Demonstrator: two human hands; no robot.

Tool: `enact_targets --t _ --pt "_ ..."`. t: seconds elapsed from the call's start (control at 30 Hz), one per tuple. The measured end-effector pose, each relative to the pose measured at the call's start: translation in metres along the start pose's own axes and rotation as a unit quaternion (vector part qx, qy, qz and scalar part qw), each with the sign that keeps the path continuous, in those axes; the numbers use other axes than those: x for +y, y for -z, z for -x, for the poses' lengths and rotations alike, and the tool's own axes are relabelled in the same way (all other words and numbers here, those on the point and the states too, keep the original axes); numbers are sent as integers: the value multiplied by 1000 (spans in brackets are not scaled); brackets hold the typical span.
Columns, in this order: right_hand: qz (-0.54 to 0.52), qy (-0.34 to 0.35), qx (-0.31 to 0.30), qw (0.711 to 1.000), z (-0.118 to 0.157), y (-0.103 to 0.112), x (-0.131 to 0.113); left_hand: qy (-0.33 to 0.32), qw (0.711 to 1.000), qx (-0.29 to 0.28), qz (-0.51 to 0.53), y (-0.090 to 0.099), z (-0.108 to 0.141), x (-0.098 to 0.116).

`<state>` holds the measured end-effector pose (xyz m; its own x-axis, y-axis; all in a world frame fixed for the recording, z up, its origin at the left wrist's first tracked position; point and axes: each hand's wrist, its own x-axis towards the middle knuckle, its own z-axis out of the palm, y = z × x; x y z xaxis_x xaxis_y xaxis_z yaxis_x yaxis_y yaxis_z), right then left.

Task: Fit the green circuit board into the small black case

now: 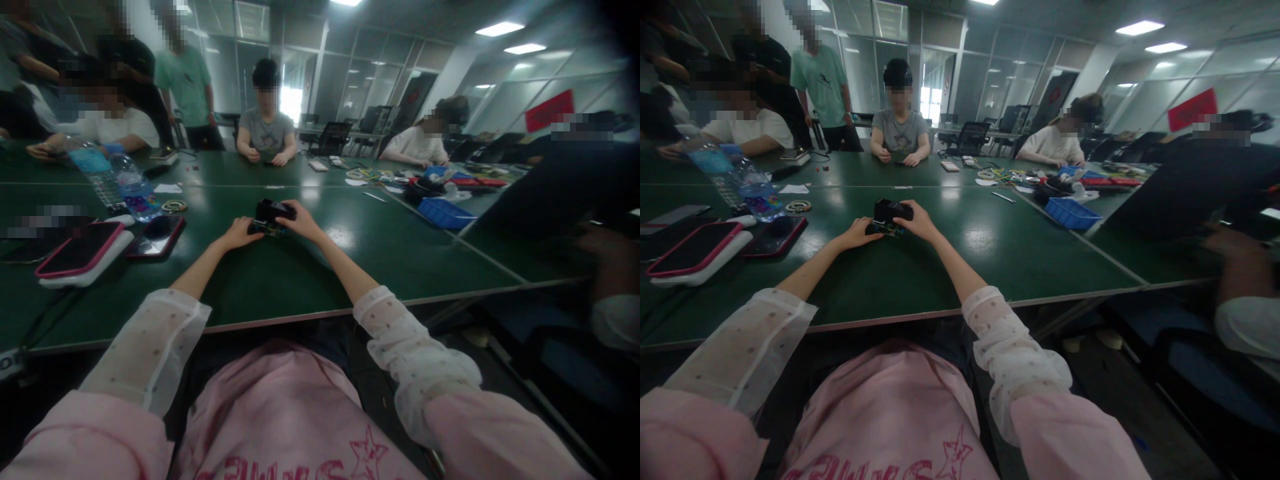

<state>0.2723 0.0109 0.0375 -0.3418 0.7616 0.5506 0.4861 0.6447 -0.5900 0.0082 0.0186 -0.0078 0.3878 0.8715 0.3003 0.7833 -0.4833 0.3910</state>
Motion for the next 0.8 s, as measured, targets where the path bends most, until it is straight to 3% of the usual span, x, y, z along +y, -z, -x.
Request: enact_targets --t 0.8 --pt "12 -13 -1 1000 2 2 -9 0 1000 -1 3 4 1 6"
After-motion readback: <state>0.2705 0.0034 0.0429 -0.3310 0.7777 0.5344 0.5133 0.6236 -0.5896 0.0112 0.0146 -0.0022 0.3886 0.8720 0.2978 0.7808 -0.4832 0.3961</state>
